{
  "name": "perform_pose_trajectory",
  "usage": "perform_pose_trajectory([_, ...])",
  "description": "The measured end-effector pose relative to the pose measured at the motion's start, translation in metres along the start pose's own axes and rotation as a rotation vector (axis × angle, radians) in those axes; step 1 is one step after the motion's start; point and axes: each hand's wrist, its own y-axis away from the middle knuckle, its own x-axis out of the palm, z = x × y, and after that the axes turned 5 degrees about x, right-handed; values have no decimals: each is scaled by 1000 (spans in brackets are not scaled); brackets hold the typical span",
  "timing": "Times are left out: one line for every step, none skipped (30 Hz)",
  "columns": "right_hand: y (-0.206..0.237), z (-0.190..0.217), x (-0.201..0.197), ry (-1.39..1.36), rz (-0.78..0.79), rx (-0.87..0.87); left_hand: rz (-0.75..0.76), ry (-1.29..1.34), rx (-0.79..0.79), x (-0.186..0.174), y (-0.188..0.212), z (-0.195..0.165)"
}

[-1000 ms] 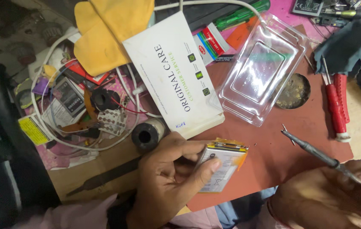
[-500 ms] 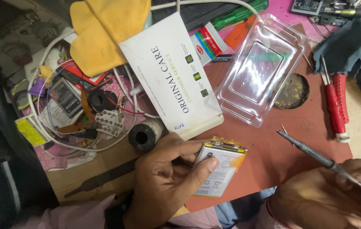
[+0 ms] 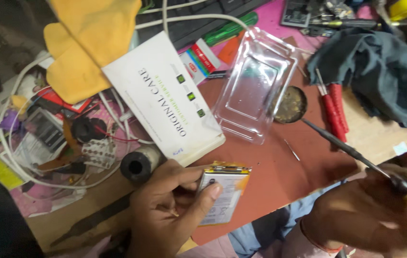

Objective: The person pries at the edge of a phone battery with a screwdriver, then trims it with a utility knife. They take a roll of tape from a rack, peel off a strip, and wrap the tape around the battery, pressing and smoothing it with their fingers.

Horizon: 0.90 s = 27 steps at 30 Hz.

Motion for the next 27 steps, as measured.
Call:
perform_pose_trajectory([-3,5,7,77,41,-9,-1,-1,8,0,1,1])
perform_pose_trajectory([-5,8,14,123,79,-22,-2,-3,15,0,2,1])
perform_pose_trajectory([-5,10,20,147,93,-30,-4,-5,22,0,3,2])
perform_pose_trajectory([-5,11,25,171,107,-39,-6,-9,35,0,4,3])
perform_pose_trajectory([-5,12,28,174,95,-46,-7,-14,47,1,5,4])
perform_pose_trajectory([-5,12,30,176,92,-68,-9,-20,61,1,6,6])
perform_pose_trajectory([-6,12,31,178,90,-89,-8,-16,69,1,6,7])
perform_pose_trajectory([-6,11,31,181,97,-123,-8,-12,75,1,7,8])
perform_pose_trajectory([-7,11,29,183,106,-137,-7,-9,80,1,7,9])
perform_pose_trajectory([-7,11,28,184,114,-151,-11,-13,80,1,8,9])
perform_pose_trajectory([-8,10,26,183,125,-146,-16,-16,80,1,9,9])
perform_pose_trajectory([-8,10,25,189,120,-141,-21,-20,79,1,10,10])
perform_pose_trajectory([-8,9,24,194,116,-137,-19,-32,86,1,10,10])
perform_pose_trajectory([-8,8,24,205,97,-133,-18,-44,92,0,9,11])
perform_pose_trajectory([-8,8,23,208,85,-125,-17,-56,99,0,9,11])
perform_pose_trajectory([-7,7,23,211,73,-117,-17,-57,99,1,9,12])
perform_pose_trajectory([-7,6,23,206,68,-105,-16,-57,100,0,8,12])
perform_pose_trajectory([-7,6,22,204,74,-107,-15,-58,102,0,7,12])
perform_pose_trajectory([-7,5,22,202,81,-110,-16,-60,102,0,7,13])
perform_pose_trajectory([-7,4,21,203,100,-126,-17,-63,102,1,6,13])
perform_pose_trajectory([-7,4,20,194,101,-136,-21,-66,101,1,6,14])
perform_pose_trajectory([-6,3,19,185,103,-146,-22,-53,93,1,7,14])
perform_pose_trajectory([-5,3,18,168,84,-152,-23,-42,84,2,7,14])
perform_pose_trajectory([-5,3,17,150,82,-137,-24,-30,74,2,8,14])
perform_pose_trajectory([-4,4,16,133,79,-122,-17,-27,75,2,9,14])
perform_pose_trajectory([-4,4,16,116,92,-87,-11,-24,77,1,9,14])
perform_pose_trajectory([-4,4,16,111,102,-70,-5,-21,78,1,9,14])
